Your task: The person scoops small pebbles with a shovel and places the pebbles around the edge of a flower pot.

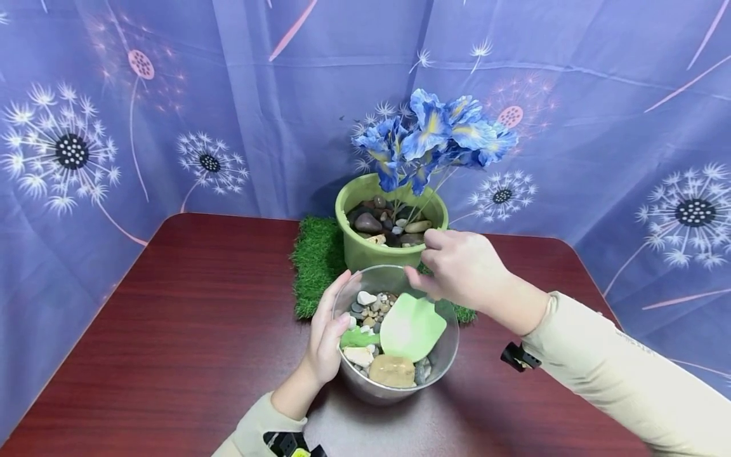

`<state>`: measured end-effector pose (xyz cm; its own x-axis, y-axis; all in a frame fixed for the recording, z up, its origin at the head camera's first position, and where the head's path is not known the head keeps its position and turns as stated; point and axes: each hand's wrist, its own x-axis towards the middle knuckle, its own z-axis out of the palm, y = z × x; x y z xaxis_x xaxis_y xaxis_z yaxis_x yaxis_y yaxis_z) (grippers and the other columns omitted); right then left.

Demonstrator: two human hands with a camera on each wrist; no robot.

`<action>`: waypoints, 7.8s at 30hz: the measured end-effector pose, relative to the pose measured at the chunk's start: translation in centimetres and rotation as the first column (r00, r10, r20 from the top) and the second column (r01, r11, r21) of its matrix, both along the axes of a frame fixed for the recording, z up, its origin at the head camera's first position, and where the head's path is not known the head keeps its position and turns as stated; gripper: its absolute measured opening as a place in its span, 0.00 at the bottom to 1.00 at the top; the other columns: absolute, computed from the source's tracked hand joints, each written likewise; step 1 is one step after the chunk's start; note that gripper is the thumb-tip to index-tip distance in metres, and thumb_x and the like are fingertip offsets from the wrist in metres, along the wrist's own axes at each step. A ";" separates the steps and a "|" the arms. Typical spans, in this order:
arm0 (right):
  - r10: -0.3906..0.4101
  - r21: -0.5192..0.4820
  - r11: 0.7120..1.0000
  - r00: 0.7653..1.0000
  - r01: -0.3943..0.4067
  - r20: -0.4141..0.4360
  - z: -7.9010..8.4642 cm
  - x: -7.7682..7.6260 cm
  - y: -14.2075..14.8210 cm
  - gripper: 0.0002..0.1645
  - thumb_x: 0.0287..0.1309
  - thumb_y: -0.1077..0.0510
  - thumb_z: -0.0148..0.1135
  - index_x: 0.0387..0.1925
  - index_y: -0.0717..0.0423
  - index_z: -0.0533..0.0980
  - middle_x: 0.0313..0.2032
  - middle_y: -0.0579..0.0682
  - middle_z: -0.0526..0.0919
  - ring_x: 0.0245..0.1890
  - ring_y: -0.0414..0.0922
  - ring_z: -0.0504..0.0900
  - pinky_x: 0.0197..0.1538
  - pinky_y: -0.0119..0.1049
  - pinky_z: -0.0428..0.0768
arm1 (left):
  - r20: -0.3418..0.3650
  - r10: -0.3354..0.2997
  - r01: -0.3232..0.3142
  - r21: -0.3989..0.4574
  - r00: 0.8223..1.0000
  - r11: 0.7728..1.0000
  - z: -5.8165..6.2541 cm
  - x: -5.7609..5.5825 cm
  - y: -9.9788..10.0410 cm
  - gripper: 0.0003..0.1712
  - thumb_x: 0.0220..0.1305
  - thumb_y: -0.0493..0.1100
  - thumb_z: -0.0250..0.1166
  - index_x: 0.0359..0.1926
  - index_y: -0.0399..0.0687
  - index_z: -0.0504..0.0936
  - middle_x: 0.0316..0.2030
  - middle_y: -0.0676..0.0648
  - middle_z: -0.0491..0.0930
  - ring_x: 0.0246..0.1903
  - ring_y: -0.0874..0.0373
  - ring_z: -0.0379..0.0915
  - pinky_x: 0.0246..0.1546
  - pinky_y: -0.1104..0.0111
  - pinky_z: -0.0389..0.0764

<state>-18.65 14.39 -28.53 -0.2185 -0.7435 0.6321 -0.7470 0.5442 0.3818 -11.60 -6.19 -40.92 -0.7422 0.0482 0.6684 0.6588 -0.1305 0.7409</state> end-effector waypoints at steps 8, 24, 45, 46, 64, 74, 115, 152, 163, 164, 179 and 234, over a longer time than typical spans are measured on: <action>-0.050 -0.074 0.996 0.997 0.047 -0.050 -1.0 -0.3 -0.4 0.30 0.55 0.45 0.50 0.03 0.48 0.58 0.12 0.44 0.58 0.10 0.41 0.56 0.10 0.33 0.59 | 0.003 -0.013 0.013 -0.002 1.000 1.000 0.0 0.0 0.1 0.33 0.59 0.33 0.39 0.66 0.21 0.53 0.58 0.19 0.62 0.64 0.48 0.64 0.68 0.62 0.62; -0.087 0.012 0.996 0.992 0.088 -0.097 -2.6 1.0 -0.4 0.35 0.61 0.42 0.43 0.01 0.50 0.57 0.04 0.43 0.56 0.09 0.43 0.57 0.12 0.35 0.57 | -0.001 0.018 -0.018 -0.008 1.000 1.000 0.2 0.2 -0.4 0.33 0.58 0.33 0.39 0.65 0.21 0.53 0.59 0.21 0.63 0.63 0.50 0.65 0.68 0.65 0.63; -0.209 -0.047 0.977 0.977 0.207 -0.035 -1.0 0.8 0.1 0.28 0.50 0.43 0.52 0.03 0.49 0.56 0.05 0.43 0.57 0.11 0.46 0.62 0.10 0.35 0.54 | -0.016 0.001 -0.002 -0.009 1.000 1.000 0.2 -0.2 0.2 0.33 0.59 0.33 0.39 0.66 0.22 0.53 0.59 0.20 0.63 0.63 0.42 0.64 0.67 0.65 0.63; -0.220 -0.052 0.974 0.975 0.219 -0.018 -1.0 0.8 0.2 0.29 0.50 0.43 0.51 0.04 0.49 0.56 0.05 0.43 0.56 0.11 0.47 0.62 0.10 0.35 0.53 | -0.016 0.000 -0.001 -0.010 1.000 1.000 0.2 -0.2 0.2 0.33 0.59 0.33 0.40 0.66 0.22 0.52 0.59 0.20 0.63 0.63 0.41 0.64 0.68 0.65 0.63; -0.225 0.040 0.974 0.966 0.221 0.125 -1.4 2.3 -1.7 0.28 0.45 0.43 0.56 0.03 0.45 0.55 0.05 0.40 0.54 0.08 0.41 0.59 0.07 0.35 0.58 | -0.010 -0.001 0.001 -0.005 1.000 1.000 0.3 0.0 0.1 0.33 0.59 0.33 0.39 0.66 0.22 0.52 0.59 0.21 0.63 0.63 0.41 0.63 0.68 0.65 0.62; -0.303 -0.009 0.952 0.943 0.307 0.136 0.3 1.3 0.5 0.29 0.52 0.42 0.52 0.04 0.47 0.55 0.05 0.40 0.53 0.10 0.42 0.55 0.10 0.33 0.48 | -0.003 0.012 -0.012 -0.010 1.000 1.000 0.2 -0.1 0.2 0.33 0.58 0.33 0.39 0.66 0.22 0.53 0.59 0.22 0.64 0.63 0.44 0.64 0.68 0.66 0.63; 0.004 0.021 1.000 0.964 0.002 -0.266 -1.5 1.6 -2.2 0.25 0.58 0.51 0.47 0.07 0.51 0.60 0.08 0.44 0.60 0.11 0.44 0.62 0.15 0.33 0.59 | -0.017 -0.015 0.015 0.036 1.000 0.999 0.0 -0.1 0.2 0.32 0.60 0.32 0.38 0.65 0.19 0.52 0.59 0.20 0.63 0.65 0.49 0.63 0.68 0.65 0.63; -0.486 0.151 0.874 0.835 0.462 0.258 -1.9 3.2 -1.5 0.30 0.43 0.44 0.63 0.02 0.45 0.55 0.04 0.41 0.56 0.07 0.44 0.60 0.06 0.42 0.62 | -0.034 0.000 0.000 0.003 0.999 1.000 0.4 -0.2 0.2 0.32 0.59 0.31 0.39 0.65 0.20 0.52 0.58 0.19 0.62 0.63 0.44 0.65 0.68 0.62 0.63; -0.362 -0.005 0.930 0.917 0.368 0.166 -2.8 4.0 -1.0 0.27 0.43 0.45 0.60 0.03 0.46 0.56 0.04 0.40 0.56 0.07 0.44 0.60 0.06 0.37 0.56 | -0.033 0.006 -0.006 0.011 0.999 1.000 0.2 -0.1 0.0 0.32 0.59 0.32 0.39 0.65 0.20 0.53 0.59 0.20 0.64 0.64 0.51 0.65 0.67 0.64 0.65; -0.353 -0.014 0.933 0.921 0.360 0.167 -2.8 4.1 -0.9 0.27 0.44 0.45 0.58 0.03 0.45 0.56 0.04 0.40 0.56 0.08 0.44 0.60 0.06 0.36 0.55 | -0.034 0.008 -0.008 0.009 0.999 1.000 0.2 -0.2 0.0 0.32 0.59 0.32 0.39 0.65 0.19 0.53 0.59 0.21 0.64 0.64 0.51 0.65 0.67 0.65 0.65; -0.411 0.028 0.908 0.875 0.419 0.255 -2.9 4.0 -1.5 0.29 0.46 0.45 0.61 0.03 0.47 0.56 0.04 0.41 0.55 0.08 0.45 0.61 0.07 0.38 0.59 | -0.025 0.025 -0.025 0.008 0.999 1.000 -0.1 0.0 -0.3 0.32 0.60 0.32 0.39 0.64 0.19 0.53 0.61 0.26 0.66 0.63 0.53 0.66 0.65 0.65 0.67; -0.348 0.114 0.844 0.374 0.524 0.860 -0.3 4.3 3.9 0.22 0.52 0.33 0.60 0.17 0.42 0.74 0.12 0.38 0.69 0.15 0.37 0.65 0.21 0.31 0.64 | -0.039 0.035 -0.035 -0.009 0.999 0.999 -0.2 -0.1 0.0 0.32 0.60 0.32 0.38 0.65 0.21 0.54 0.58 0.21 0.64 0.64 0.50 0.64 0.67 0.68 0.63</action>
<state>-14.39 18.29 -28.81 -0.9550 -0.2937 0.0423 -0.2864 0.8752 -0.3899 -11.69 -6.18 -41.10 -0.7171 0.0291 0.6964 0.6911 -0.0997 0.7158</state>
